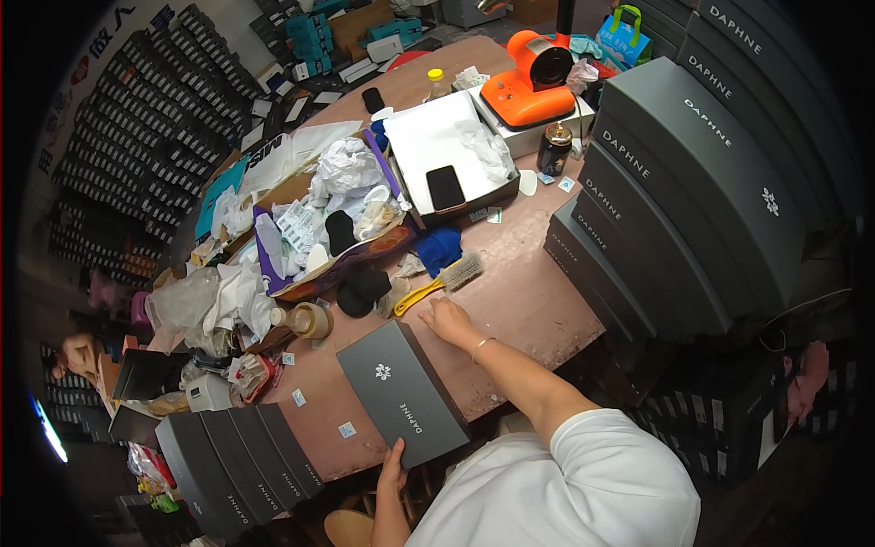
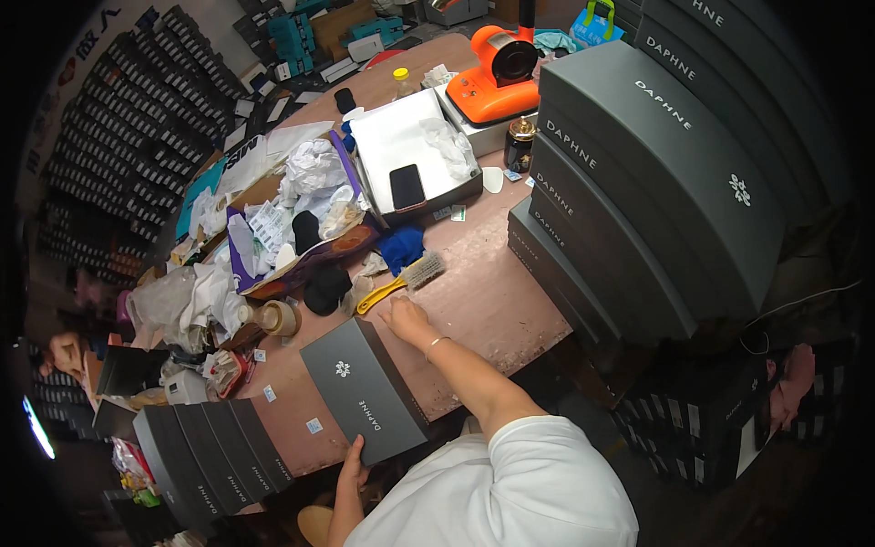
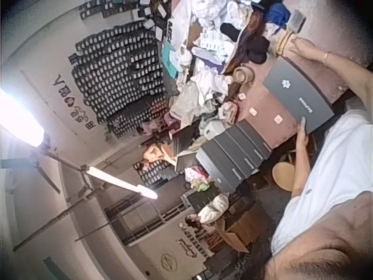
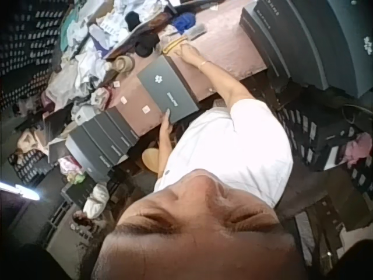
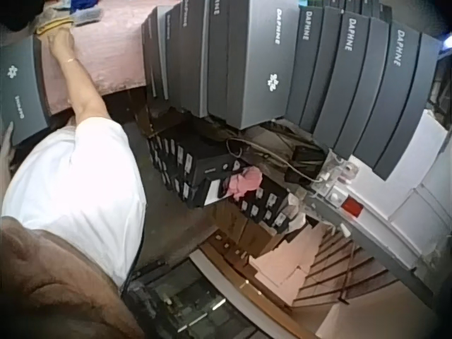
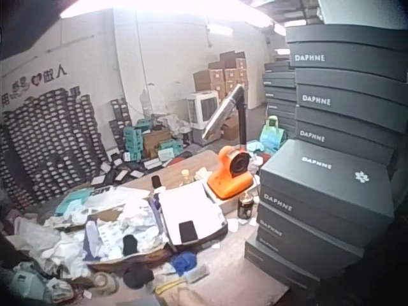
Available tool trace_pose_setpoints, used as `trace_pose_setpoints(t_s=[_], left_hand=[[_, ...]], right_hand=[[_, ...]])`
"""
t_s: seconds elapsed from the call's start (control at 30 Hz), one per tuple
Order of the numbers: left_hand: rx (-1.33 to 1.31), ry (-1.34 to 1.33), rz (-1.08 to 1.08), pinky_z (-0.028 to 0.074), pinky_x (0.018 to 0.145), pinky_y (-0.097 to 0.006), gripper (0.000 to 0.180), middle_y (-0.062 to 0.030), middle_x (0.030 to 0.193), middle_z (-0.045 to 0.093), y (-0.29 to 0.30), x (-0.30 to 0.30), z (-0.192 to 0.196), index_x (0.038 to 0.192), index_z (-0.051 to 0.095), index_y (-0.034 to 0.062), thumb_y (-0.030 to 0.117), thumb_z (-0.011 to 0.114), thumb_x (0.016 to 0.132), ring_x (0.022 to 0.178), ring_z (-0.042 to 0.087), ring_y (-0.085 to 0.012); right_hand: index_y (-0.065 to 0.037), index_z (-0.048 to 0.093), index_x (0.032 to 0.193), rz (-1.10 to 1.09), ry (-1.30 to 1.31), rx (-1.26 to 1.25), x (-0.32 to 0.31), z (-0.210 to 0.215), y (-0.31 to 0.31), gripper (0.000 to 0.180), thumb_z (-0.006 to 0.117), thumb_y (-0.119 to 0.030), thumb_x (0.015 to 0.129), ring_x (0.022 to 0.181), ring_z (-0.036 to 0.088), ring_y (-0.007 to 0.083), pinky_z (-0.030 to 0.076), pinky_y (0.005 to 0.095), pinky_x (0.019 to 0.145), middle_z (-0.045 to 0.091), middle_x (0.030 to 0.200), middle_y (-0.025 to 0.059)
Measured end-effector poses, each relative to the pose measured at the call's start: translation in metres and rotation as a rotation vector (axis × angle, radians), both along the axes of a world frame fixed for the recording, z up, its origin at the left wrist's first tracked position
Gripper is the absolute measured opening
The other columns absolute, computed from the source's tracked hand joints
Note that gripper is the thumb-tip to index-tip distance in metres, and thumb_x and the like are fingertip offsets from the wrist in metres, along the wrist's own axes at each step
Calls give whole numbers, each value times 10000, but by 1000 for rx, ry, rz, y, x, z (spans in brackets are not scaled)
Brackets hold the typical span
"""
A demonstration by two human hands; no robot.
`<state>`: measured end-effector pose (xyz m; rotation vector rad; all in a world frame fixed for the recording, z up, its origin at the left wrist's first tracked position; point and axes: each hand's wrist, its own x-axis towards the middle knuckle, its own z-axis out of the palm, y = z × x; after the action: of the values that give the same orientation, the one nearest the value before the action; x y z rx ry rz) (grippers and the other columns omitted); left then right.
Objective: Packaging high-heeled shoes into boxes with tissue paper and protective foam.
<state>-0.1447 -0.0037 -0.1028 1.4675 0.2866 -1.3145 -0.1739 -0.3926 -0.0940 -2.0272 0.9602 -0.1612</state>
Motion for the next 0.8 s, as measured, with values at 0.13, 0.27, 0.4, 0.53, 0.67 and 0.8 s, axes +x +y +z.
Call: trace_pose_setpoints(t_s=[0.13,0.27,0.4,0.53,0.67,0.8], left_hand=[[-45,-6,-76,254,1105,-401,925,-138,1419,372,-23,-19,36,1432,286,16,388,768,737,1324,333,-273],[-51,-156,-222,296,1083,-389,916,-200,1366,417,-73,-52,82,1412,295,-17,325,784,716,1283,390,-292],[-311,-191,-539,343,1055,-378,812,-216,1334,455,-166,-76,89,1400,286,-47,365,689,828,1238,450,-279],[-643,-882,-802,384,1025,-397,646,-241,1345,404,-244,-117,67,1390,348,-14,280,624,886,1199,470,-374],[-763,-1065,-668,366,1036,-397,509,-200,1287,478,-199,-74,168,1288,489,0,233,645,864,1223,444,-357],[51,-1921,-242,354,1051,-435,517,-201,1317,467,-22,62,273,1264,525,15,185,694,806,1257,425,-351]], right_hand=[[74,428,1337,248,-31,569,-58,-2,66,787,627,-502,838,1157,540,370,398,380,1005,536,1252,287],[26,327,1404,106,-337,509,-127,33,80,786,706,-336,818,1235,467,324,367,383,1032,480,1320,247],[27,446,1313,-101,-271,366,-193,108,10,619,715,-214,811,1125,543,253,420,357,959,579,1199,177],[30,507,1271,-122,86,-518,-250,90,-58,455,625,-111,855,1200,483,368,365,408,1027,482,1305,244],[29,547,1225,-57,-271,-265,-198,125,6,361,596,-61,878,1107,554,287,422,363,962,545,1239,189],[5,574,1195,102,-323,70,-136,102,87,335,615,-44,867,922,617,185,499,295,819,616,1112,115]])
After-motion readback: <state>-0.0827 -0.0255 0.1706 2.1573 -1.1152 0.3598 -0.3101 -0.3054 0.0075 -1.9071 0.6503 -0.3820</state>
